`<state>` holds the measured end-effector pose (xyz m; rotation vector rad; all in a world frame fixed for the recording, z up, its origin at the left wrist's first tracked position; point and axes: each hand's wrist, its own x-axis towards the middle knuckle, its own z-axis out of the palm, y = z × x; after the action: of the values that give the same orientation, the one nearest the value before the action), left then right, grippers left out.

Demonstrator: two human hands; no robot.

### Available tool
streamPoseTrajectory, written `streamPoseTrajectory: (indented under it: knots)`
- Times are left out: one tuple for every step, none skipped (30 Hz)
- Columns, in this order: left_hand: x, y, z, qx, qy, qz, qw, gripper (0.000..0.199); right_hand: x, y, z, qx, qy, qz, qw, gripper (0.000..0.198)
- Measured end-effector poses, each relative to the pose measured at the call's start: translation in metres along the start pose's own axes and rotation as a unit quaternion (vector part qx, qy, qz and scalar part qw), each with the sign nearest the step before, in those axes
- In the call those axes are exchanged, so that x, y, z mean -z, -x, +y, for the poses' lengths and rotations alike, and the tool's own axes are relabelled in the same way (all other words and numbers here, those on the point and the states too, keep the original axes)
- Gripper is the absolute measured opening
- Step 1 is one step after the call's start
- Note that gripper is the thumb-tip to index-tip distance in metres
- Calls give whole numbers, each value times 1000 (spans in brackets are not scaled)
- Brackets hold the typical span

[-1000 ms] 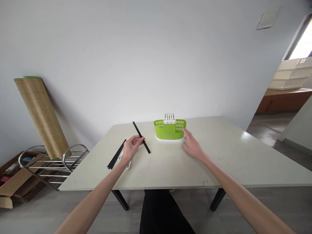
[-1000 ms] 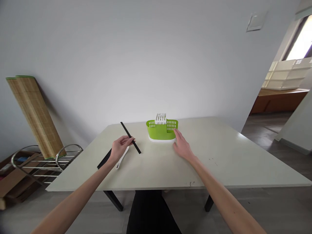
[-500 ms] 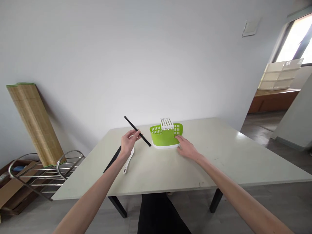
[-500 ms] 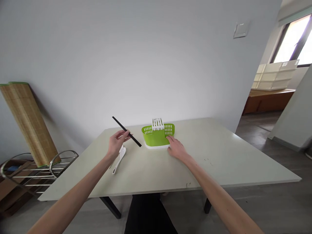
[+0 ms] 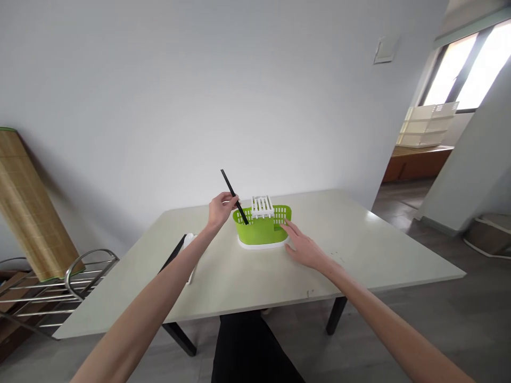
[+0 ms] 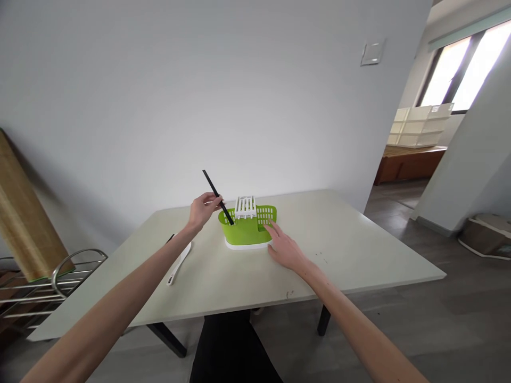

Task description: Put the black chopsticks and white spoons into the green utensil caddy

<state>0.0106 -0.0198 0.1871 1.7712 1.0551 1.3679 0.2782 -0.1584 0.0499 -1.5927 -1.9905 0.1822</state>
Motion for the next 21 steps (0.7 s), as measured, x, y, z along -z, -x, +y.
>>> streamPoseTrajectory:
  knots:
    - [-4, -4, -4, 5, -27, -9, 1000, 34, 3, 6, 4, -6, -10, 18, 1000, 68]
    - [-7, -8, -8, 10, -50, -14, 999, 33, 4, 11, 10, -14, -18, 39, 999, 68]
    - [-10, -11, -12, 15, -67, -18, 997, 33, 4, 17, 17, -24, -23, 60, 998, 68]
    - [-12, -15, -16, 21, -80, -21, 996, 33, 3, 22, 26, -37, -28, 77, 996, 69]
    - [-14, -18, -20, 29, -91, -24, 995, 33, 1, 27, 35, -51, -31, 89, 994, 70]
    - [-16, -21, -24, 38, -105, -29, 993, 33, -2, 32, 44, -67, -33, 96, 993, 71]
    - [-18, -23, -27, 49, -120, -34, 991, 33, -5, 36, 52, -85, -33, 97, 991, 71]
    - [-21, -26, -29, 59, -136, -42, 988, 32, -8, 39, 59, -105, -31, 95, 989, 72]
    - [-23, -28, -31, 70, -152, -51, 985, 30, -12, 43, 64, -124, -28, 89, 988, 72]
    - [-26, -30, -32, 79, -168, -62, 981, 28, -15, 46, 68, -140, -25, 82, 986, 71]
    - [-29, -31, -32, 88, -185, -74, 976, 24, -18, 48, 69, -153, -22, 74, 985, 70]
    - [-32, -33, -31, 95, -204, -87, 970, 20, -20, 50, 69, -161, -19, 68, 985, 67]
    - [-34, -35, -30, 101, -223, -99, 965, 16, -22, 52, 68, -163, -14, 63, 984, 65]
    - [-37, -36, -29, 104, -242, -110, 958, 12, -24, 54, 67, -161, -10, 61, 985, 62]
    - [-39, -38, -28, 106, -262, -120, 952, 11, -25, 55, 65, -157, -4, 60, 986, 59]
    - [-42, -39, -26, 106, -281, -127, 945, 11, -25, 56, 64, -150, 2, 60, 987, 57]
    - [-43, -40, -25, 104, -300, -132, 939, 13, -26, 56, 63, -144, 8, 61, 988, 55]
    - [-45, -41, -24, 101, -319, -136, 933, 15, -26, 56, 63, -137, 13, 62, 989, 54]
    - [-46, -42, -23, 96, -337, -139, 926, 16, -27, 56, 64, -130, 17, 63, 989, 53]
    - [-46, -42, -22, 89, -357, -141, 919, 17, -27, 56, 65, -125, 20, 65, 990, 52]
    - [-46, -43, -20, 81, -377, -140, 912, 16, -28, 56, 66, -120, 22, 68, 990, 51]
